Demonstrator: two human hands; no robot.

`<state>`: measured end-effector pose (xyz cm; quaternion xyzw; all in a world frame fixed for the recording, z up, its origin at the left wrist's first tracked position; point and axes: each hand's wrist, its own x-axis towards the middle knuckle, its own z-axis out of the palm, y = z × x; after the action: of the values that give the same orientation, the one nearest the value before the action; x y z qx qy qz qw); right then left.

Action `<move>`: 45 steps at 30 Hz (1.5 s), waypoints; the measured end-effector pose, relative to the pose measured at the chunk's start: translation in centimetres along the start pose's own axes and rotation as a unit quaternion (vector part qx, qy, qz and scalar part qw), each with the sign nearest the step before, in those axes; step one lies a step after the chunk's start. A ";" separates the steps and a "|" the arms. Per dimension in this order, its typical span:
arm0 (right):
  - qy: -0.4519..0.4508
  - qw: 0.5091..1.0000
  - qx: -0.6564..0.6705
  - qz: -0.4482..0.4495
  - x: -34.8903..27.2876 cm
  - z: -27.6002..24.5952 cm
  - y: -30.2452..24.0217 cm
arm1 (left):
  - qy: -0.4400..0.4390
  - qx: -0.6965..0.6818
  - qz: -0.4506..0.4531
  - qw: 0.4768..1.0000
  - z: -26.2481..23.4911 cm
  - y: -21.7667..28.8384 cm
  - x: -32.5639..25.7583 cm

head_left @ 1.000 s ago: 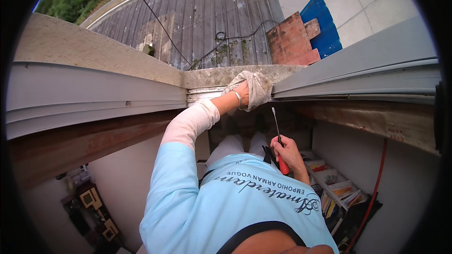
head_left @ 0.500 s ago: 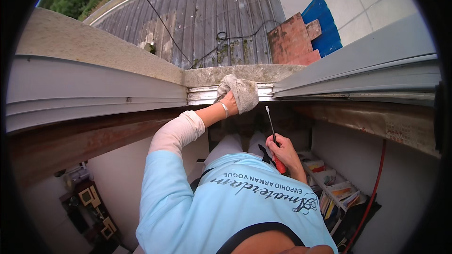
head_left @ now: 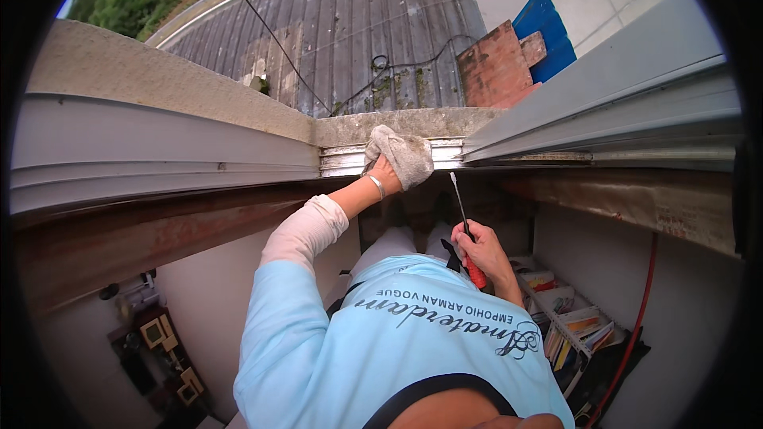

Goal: The person cleans the upper window frame and sill using a cloth and a red-handled screwdriver. They repeatedly scrape the metal track with the screwdriver and wipe the area with the cloth, working along the length of the frame.

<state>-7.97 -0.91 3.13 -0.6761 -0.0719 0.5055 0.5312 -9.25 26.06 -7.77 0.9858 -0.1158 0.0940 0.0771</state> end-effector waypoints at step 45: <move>0.168 0.969 0.178 -0.024 8.4 6.0 0.3 | -0.028 -0.285 0.083 0.955 -4.0 1.8 4.8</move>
<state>-8.65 8.19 -1.71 -0.6440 0.0929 0.3765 0.6594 -5.81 23.97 -2.69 0.9123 -0.2209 0.0355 0.3431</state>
